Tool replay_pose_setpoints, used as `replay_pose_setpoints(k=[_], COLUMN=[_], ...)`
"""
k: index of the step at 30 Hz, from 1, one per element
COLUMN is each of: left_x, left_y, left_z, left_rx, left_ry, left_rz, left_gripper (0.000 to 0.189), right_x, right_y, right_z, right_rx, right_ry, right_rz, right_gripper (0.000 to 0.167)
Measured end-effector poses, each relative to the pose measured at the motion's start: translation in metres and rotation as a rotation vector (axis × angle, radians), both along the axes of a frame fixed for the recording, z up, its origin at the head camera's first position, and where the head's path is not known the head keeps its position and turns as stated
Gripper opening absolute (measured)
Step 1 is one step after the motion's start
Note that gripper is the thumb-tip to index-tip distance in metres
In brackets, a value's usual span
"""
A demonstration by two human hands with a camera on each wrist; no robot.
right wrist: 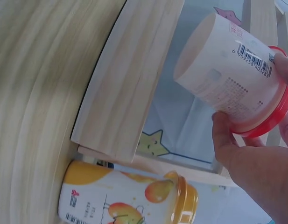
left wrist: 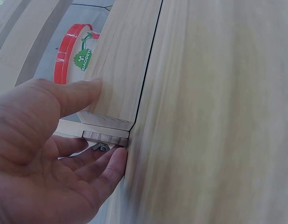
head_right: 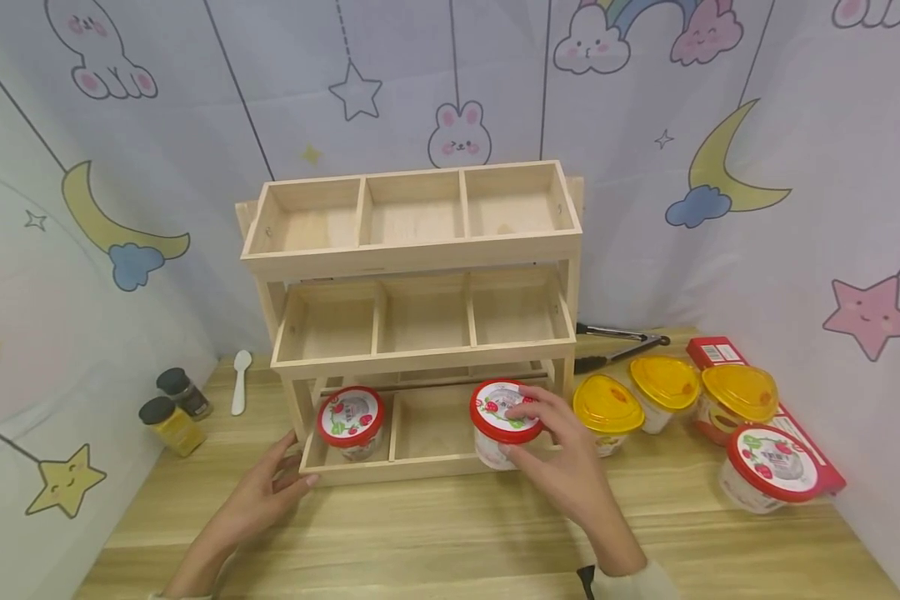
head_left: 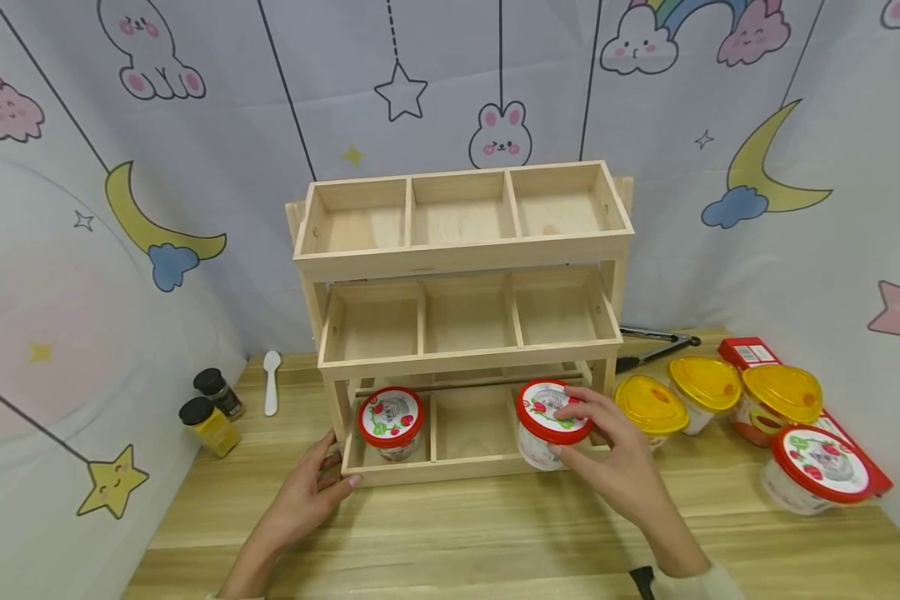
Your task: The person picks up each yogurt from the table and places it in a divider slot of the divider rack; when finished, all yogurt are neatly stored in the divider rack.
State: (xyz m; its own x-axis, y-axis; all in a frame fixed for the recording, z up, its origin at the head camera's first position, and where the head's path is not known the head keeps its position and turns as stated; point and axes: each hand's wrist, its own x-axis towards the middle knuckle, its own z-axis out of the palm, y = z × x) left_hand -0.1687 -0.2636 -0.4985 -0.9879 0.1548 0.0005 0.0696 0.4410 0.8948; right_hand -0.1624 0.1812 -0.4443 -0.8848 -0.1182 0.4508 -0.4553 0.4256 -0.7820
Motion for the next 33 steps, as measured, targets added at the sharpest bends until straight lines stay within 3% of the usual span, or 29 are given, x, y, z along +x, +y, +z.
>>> replay_pose_setpoints(k=[9, 20, 27, 33], left_x=[0.001, 0.001, 0.002, 0.003], left_y=[0.0, -0.001, -0.001, -0.001], left_z=[0.001, 0.0, 0.001, 0.003], left_rx=[0.004, 0.002, -0.008, -0.004], left_ry=[-0.008, -0.022, -0.022, -0.022], left_rz=[-0.003, 0.003, 0.002, 0.0], left_gripper=[0.09, 0.09, 0.091, 0.09], right_x=[-0.01, -0.021, -0.026, -0.031], right_y=[-0.012, -0.029, -0.041, -0.052], right_z=[-0.001, -0.001, -0.001, -0.003], right_rx=[-0.057, 0.001, 0.051, 0.056], right_ry=[0.039, 0.08, 0.121, 0.105], right_rz=[0.063, 0.096, 0.072, 0.062], right_gripper=[0.04, 0.042, 0.042, 0.042])
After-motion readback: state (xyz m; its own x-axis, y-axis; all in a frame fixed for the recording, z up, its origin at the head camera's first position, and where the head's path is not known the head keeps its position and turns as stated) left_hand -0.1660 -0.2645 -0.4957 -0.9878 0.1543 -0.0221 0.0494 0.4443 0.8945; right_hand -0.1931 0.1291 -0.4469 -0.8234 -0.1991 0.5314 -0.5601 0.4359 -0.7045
